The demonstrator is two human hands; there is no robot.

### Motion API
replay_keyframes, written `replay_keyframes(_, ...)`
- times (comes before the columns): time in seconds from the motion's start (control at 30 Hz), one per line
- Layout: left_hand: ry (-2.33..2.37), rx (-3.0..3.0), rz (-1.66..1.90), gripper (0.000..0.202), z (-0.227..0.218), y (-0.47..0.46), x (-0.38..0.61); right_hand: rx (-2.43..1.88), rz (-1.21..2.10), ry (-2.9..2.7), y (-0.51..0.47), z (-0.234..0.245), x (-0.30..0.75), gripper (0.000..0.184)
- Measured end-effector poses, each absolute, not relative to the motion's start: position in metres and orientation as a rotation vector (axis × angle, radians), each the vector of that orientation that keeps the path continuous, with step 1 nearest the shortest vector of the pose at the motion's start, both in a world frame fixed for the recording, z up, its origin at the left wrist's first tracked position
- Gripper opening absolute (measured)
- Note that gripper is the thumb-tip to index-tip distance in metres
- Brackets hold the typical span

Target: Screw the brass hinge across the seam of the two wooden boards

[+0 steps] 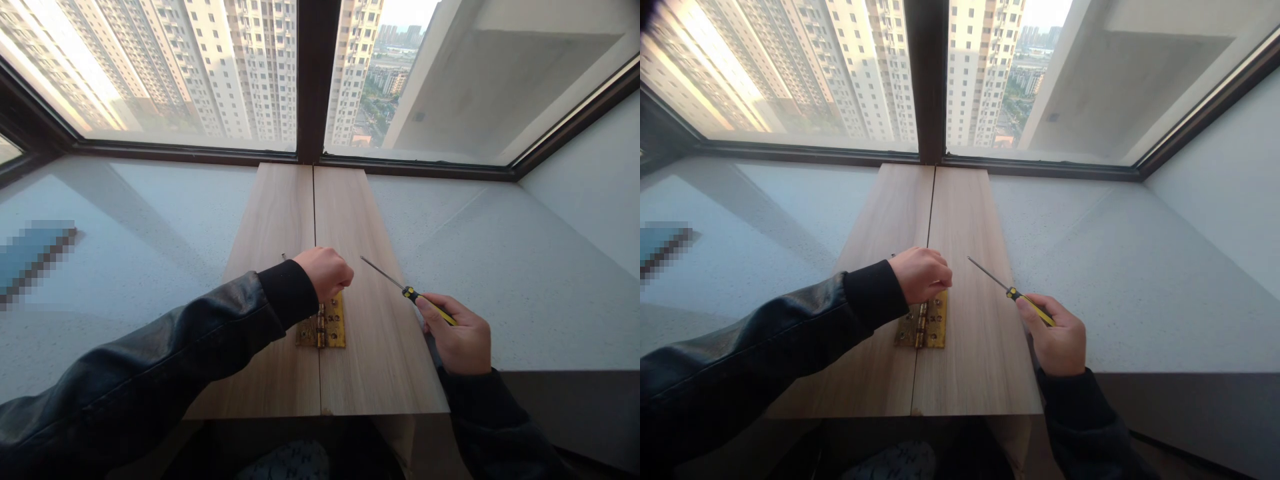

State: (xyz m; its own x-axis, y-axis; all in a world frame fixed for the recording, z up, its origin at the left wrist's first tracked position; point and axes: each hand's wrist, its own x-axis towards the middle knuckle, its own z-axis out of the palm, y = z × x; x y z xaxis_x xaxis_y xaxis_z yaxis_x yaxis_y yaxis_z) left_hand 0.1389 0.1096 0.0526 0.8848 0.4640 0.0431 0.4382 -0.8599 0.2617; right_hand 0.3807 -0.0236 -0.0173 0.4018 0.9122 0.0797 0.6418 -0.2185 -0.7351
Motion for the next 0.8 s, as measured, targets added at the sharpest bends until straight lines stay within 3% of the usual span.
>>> replay_keyframes(0.4,0.775,2.689,0.542,0.013,0.051,0.112,0.104,-1.842,0.630,-1.481,-0.024,0.003,0.380,0.026)
replay_keyframes(0.8,0.966,2.483,0.833,0.005,0.049,0.117,0.071,-1.865,0.478,-1.332,-0.014,-0.003,0.369,0.028)
